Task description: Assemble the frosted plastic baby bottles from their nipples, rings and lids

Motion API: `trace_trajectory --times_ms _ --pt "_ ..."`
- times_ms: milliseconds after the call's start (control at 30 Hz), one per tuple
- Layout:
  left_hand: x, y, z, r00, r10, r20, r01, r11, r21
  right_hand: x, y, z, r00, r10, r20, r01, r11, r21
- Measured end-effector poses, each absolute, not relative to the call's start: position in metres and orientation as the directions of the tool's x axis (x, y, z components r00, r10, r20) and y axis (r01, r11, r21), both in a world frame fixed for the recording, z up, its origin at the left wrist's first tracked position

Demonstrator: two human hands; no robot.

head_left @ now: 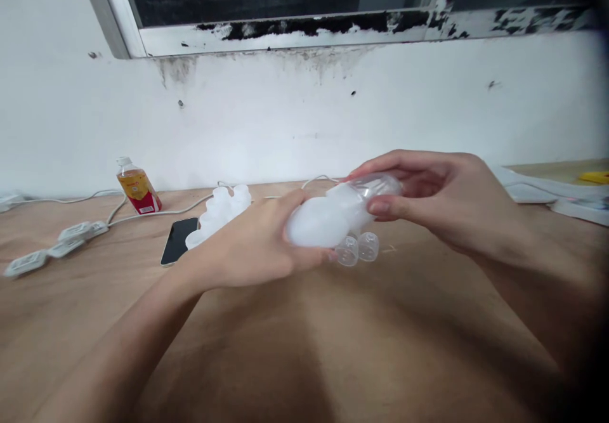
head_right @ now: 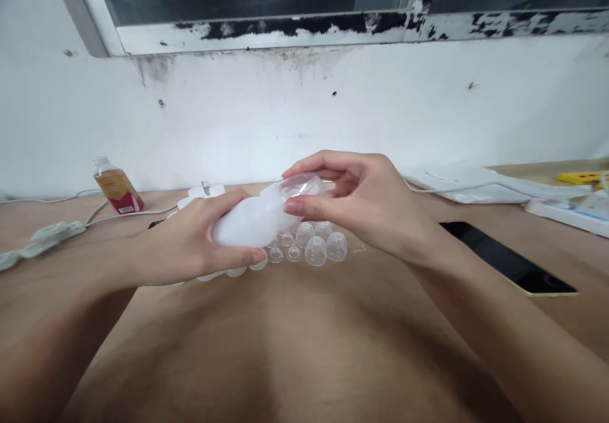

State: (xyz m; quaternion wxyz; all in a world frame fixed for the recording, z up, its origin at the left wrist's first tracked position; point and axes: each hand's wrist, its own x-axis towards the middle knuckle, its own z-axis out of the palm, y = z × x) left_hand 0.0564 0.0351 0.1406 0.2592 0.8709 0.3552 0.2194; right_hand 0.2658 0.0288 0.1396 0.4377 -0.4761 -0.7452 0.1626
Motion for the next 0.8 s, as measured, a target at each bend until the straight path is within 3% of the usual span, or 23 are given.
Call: trace_trajectory --times_ms 100,200,300,400,433,467,533,600,700,800 --pt "0.053 0.037 0.140 0.743 0.669 -0.022 0.399 -0.416 0.818 0.266 0.025 0.132 -0.194 0.869 0.456 0.573 0.478 -0.666" --pt "0.047 0.044 0.130 0.798 0.532 -0.283 0.355 -0.036 0.934 0.264 0.023 0.126 -0.270 0.878 0.396 0.549 0.478 -0.686" --pt "0.035 0.051 0.110 0.834 0.378 -0.401 0.311 0.278 0.909 0.271 0.024 0.129 -0.275 0.878 0.393 0.538 0.479 -0.693" --pt "0.019 0.054 0.085 0.813 0.313 -0.491 0.330 0.448 0.831 0.298 0.027 0.130 0.007 0.839 0.544 0.597 0.433 -0.675" --pt "0.014 0.054 0.077 0.785 0.387 -0.483 0.285 0.468 0.837 0.310 0.029 0.126 0.116 0.800 0.589 0.639 0.394 -0.660" --pt "0.010 0.053 0.070 0.746 0.467 -0.475 0.253 0.460 0.851 0.322 0.031 0.118 0.119 0.827 0.550 0.699 0.323 -0.637" --pt "0.007 0.049 0.061 0.669 0.599 -0.440 0.227 0.399 0.888 0.342 0.034 0.095 -0.056 0.964 0.261 0.831 0.190 -0.522" --pt "0.010 0.045 0.058 0.631 0.665 -0.399 0.231 0.329 0.916 0.353 0.036 0.066 -0.131 0.985 0.116 0.926 0.163 -0.340" --pt "0.016 0.040 0.063 0.648 0.679 -0.345 0.247 0.242 0.938 0.353 0.041 0.030 -0.082 0.994 0.070 0.986 0.091 -0.137" --pt "0.020 0.038 0.068 0.676 0.668 -0.310 0.251 0.187 0.950 0.343 0.050 0.018 -0.075 0.993 0.088 0.991 0.083 -0.101"
